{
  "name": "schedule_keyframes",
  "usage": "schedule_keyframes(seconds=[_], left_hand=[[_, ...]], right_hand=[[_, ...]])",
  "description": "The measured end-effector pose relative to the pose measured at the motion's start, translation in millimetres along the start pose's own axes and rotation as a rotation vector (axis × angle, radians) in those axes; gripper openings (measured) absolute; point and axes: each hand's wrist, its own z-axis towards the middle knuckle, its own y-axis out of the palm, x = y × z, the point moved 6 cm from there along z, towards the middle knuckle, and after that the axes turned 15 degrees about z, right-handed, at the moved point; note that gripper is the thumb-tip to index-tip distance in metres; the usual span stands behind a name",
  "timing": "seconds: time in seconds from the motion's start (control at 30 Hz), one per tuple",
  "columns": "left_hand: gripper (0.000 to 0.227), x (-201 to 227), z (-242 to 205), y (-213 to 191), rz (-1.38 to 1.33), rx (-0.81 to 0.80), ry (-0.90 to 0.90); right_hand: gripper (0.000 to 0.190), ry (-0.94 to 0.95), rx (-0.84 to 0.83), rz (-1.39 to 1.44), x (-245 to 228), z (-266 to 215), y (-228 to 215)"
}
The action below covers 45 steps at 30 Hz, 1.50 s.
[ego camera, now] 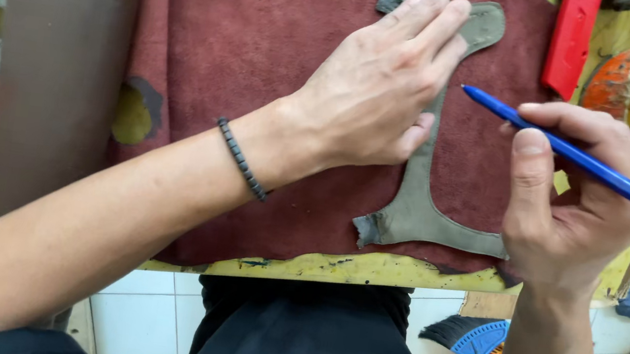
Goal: The person places a T-shaped leather template on a larger piece of maroon leather and uses a blue pen to trace its outline. They then reposition the template and continue tracing additional sections of the template onto the leather.
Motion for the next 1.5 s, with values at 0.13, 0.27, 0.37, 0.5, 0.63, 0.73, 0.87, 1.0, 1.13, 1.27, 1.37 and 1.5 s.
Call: schedule_keyframes(seconds=[0.13,0.27,0.37,0.5,0.63,0.73,0.87,1.0,1.13,1.27,1.37,1.5], left_hand=[[0.050,13.4,-3.6,-16.5,0.029,0.051,0.072],[0.020,27.1,-11.3,-23.9,0.029,0.124,0.065],[0.016,33.6,-15.7,-26.0,-0.027,0.105,0.060],[0.047,42.5,-32.1,-18.3,-0.024,-0.056,-0.022],[0.061,48.5,-37.9,-19.1,0.011,-0.122,-0.050],[0.065,52.2,-40.8,-19.6,0.067,-0.151,-0.066],[0.068,58.4,-42.9,-19.9,0.238,-0.202,-0.032],[0.069,63.2,-43.4,-21.7,0.379,-0.220,0.018],[0.087,64.8,-43.9,-21.4,0.392,-0.264,0.025],[0.090,64.0,-42.5,-21.8,0.360,-0.265,0.017],[0.093,63.7,-43.1,-21.6,0.371,-0.271,0.021],[0.098,65.0,-41.2,-22.9,0.366,-0.294,0.015]], right_hand=[[0.019,0.046,-0.038,0.064,16.9,-2.4,-6.8],[0.011,0.038,-0.048,0.000,29.3,-3.0,-10.8],[0.010,0.008,-0.079,0.018,32.4,3.7,-9.1],[0.009,-0.016,-0.118,0.056,34.5,9.7,-4.2],[0.008,-0.034,-0.144,0.033,33.3,10.0,0.5],[0.010,-0.070,-0.158,0.033,27.9,8.7,2.3],[0.009,-0.115,-0.191,-0.003,17.7,3.7,3.0],[0.010,-0.086,-0.212,-0.005,15.8,-2.1,3.4],[0.007,-0.117,-0.193,0.000,16.5,2.8,5.8],[0.009,-0.106,-0.251,-0.023,3.0,-7.5,3.7],[0.008,-0.098,-0.256,0.024,12.0,-10.8,4.1],[0.009,-0.097,-0.199,0.033,19.4,0.7,6.0]])
